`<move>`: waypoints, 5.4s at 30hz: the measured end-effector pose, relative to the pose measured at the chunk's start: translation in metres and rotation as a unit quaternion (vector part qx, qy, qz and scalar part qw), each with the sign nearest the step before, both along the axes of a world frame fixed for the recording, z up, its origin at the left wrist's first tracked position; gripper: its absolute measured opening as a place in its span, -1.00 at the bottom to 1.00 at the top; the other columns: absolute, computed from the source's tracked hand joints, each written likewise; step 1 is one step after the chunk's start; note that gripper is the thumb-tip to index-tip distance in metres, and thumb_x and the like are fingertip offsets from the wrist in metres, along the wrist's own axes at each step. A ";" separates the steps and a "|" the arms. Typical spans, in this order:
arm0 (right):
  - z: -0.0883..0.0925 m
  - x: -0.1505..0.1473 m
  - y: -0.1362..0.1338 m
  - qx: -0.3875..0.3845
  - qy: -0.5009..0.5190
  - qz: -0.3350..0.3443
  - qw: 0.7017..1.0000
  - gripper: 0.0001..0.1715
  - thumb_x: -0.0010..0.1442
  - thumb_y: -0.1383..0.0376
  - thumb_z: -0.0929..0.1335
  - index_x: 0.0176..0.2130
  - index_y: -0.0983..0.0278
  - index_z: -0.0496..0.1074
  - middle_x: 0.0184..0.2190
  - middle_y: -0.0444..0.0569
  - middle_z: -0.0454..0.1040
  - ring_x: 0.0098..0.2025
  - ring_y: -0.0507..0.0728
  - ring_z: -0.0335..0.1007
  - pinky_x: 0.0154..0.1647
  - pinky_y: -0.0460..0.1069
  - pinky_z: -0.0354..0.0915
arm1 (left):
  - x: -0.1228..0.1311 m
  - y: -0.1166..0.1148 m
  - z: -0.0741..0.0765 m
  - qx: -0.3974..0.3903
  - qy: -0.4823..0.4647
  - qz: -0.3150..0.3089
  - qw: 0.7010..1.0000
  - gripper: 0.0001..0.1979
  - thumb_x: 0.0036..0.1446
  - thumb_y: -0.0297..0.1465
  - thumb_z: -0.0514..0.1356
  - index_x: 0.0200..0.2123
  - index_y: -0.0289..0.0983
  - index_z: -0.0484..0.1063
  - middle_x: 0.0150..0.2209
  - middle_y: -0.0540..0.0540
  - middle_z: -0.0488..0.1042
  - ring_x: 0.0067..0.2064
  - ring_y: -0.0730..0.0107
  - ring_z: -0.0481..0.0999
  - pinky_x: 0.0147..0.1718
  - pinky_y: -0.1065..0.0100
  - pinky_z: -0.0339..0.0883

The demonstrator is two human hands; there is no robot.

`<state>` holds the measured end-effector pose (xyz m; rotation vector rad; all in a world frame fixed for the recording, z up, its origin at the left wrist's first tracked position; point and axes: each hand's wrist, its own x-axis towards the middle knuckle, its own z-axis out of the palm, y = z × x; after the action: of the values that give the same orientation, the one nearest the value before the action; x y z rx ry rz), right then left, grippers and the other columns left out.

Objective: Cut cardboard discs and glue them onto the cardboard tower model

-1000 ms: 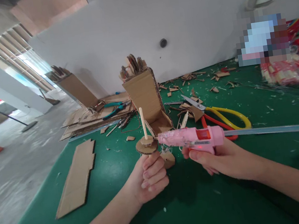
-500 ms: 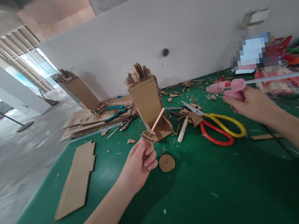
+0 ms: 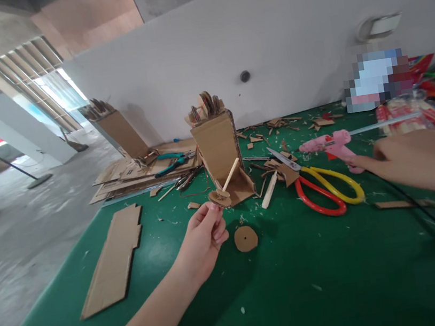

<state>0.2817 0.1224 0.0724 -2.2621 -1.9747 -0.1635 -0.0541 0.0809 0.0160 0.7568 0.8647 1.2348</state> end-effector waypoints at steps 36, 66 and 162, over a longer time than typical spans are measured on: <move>-0.013 -0.138 -0.030 -0.017 0.262 0.495 0.828 -0.47 0.25 0.01 0.25 0.14 0.13 0.32 0.15 -0.10 0.34 0.23 0.24 0.06 0.20 0.18 0.07 | 0.003 -0.003 -0.003 0.004 0.023 0.004 1.000 -0.70 -0.11 -0.30 0.40 -0.37 -0.31 0.40 -0.64 0.15 0.14 -0.61 0.69 0.04 -0.61 0.57 -0.01; -0.015 -0.135 -0.030 -0.010 0.256 0.517 0.817 -0.49 0.25 0.00 0.25 0.13 0.08 0.35 0.12 -0.07 0.38 0.22 0.25 0.10 0.18 0.23 0.03 | 0.001 0.000 -0.007 0.054 0.113 0.014 0.992 -0.75 -0.06 -0.26 0.36 -0.43 -0.31 0.44 -0.56 0.06 0.29 -0.58 0.64 0.15 -0.59 0.52 0.05; -0.037 -0.122 0.066 -0.068 0.302 0.279 0.909 -0.79 0.17 0.30 0.29 -0.28 0.24 0.53 -0.40 -0.02 0.58 -0.51 0.11 0.46 -0.45 -0.01 0.28 | -0.040 0.030 0.005 0.228 0.688 -0.036 0.688 -0.74 0.22 -0.30 -0.03 -0.44 -0.24 0.35 -0.55 0.04 0.41 -0.50 0.44 0.37 -0.47 0.42 0.14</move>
<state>0.1596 0.1889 0.0350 -1.4377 -2.1758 0.6654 -0.0937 0.1113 0.0212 2.2348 1.6909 0.6026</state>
